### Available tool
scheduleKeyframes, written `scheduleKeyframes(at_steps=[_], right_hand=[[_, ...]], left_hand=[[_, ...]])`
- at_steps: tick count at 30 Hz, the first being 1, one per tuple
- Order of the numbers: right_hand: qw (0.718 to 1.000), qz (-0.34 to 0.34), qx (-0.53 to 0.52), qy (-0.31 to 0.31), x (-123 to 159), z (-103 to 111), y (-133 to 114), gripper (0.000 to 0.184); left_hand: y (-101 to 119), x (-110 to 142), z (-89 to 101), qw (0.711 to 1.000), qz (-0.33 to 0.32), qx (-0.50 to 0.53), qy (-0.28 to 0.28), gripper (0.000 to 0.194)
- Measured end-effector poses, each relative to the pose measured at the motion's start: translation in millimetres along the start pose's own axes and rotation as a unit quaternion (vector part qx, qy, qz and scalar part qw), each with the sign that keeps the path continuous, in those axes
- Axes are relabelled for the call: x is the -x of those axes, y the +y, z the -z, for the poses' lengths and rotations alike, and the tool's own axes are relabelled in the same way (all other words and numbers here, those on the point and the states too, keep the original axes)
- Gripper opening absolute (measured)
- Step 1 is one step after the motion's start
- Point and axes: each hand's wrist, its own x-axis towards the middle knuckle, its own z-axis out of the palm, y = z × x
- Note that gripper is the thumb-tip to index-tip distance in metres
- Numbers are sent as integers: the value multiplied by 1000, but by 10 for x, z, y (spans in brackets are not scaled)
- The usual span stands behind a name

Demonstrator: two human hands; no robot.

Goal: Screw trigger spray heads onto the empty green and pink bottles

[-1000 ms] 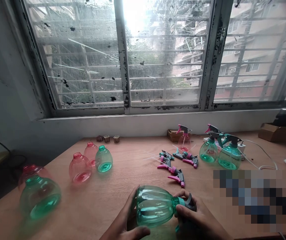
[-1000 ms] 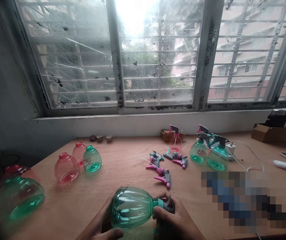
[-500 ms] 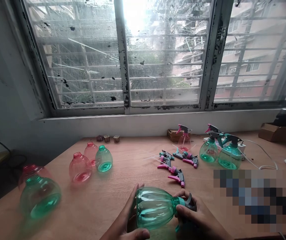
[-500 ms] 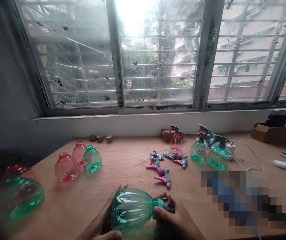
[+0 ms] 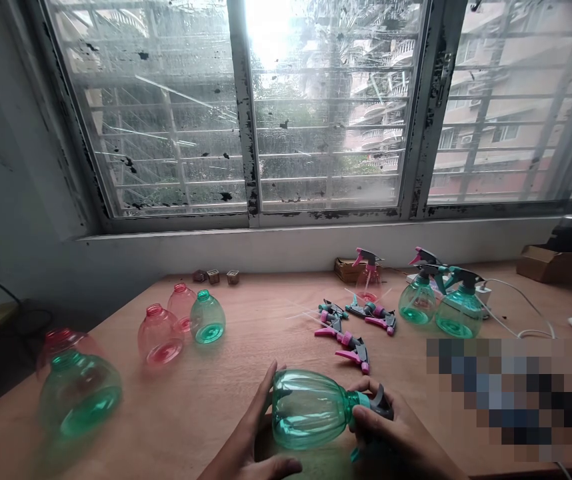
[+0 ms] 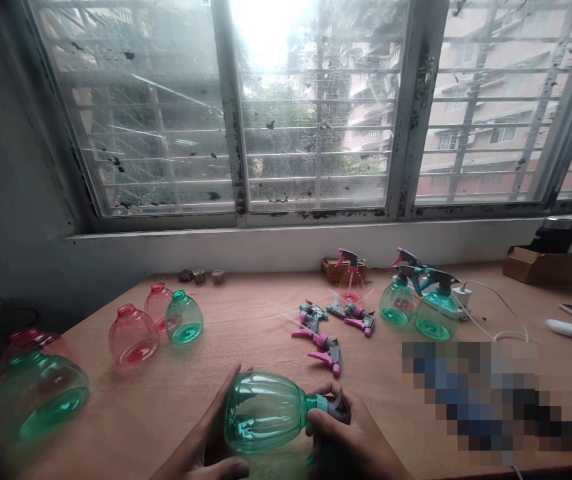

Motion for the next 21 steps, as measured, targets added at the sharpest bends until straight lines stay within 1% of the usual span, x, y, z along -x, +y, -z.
scheduleKeyframes(at_steps=[3, 7, 10, 13, 15, 17, 21], right_hand=[[1000, 0, 9, -3, 12, -30, -30, 47], [1000, -4, 7, 11, 27, -51, -68, 48], [1000, -6, 7, 14, 36, -55, -87, 47], [1000, -8, 3, 12, 37, -52, -85, 47], [1000, -8, 4, 9, 35, -49, -74, 48], [1000, -11, 8, 7, 34, -47, -62, 49], [1000, -27, 14, 8, 39, -50, -62, 52]], left_hand=[[14, -5, -2, 1000, 21, 12, 4, 100], [60, -7, -28, 999, 33, 39, 6, 103], [35, -12, -26, 998, 21, 50, -10, 104], [-37, -22, 4, 999, -6, 37, -29, 106], [-59, -23, 25, 999, -12, 29, -32, 108], [-29, -20, 31, 999, 7, 27, -24, 106], [138, -15, -11, 999, 51, 17, 3, 106]])
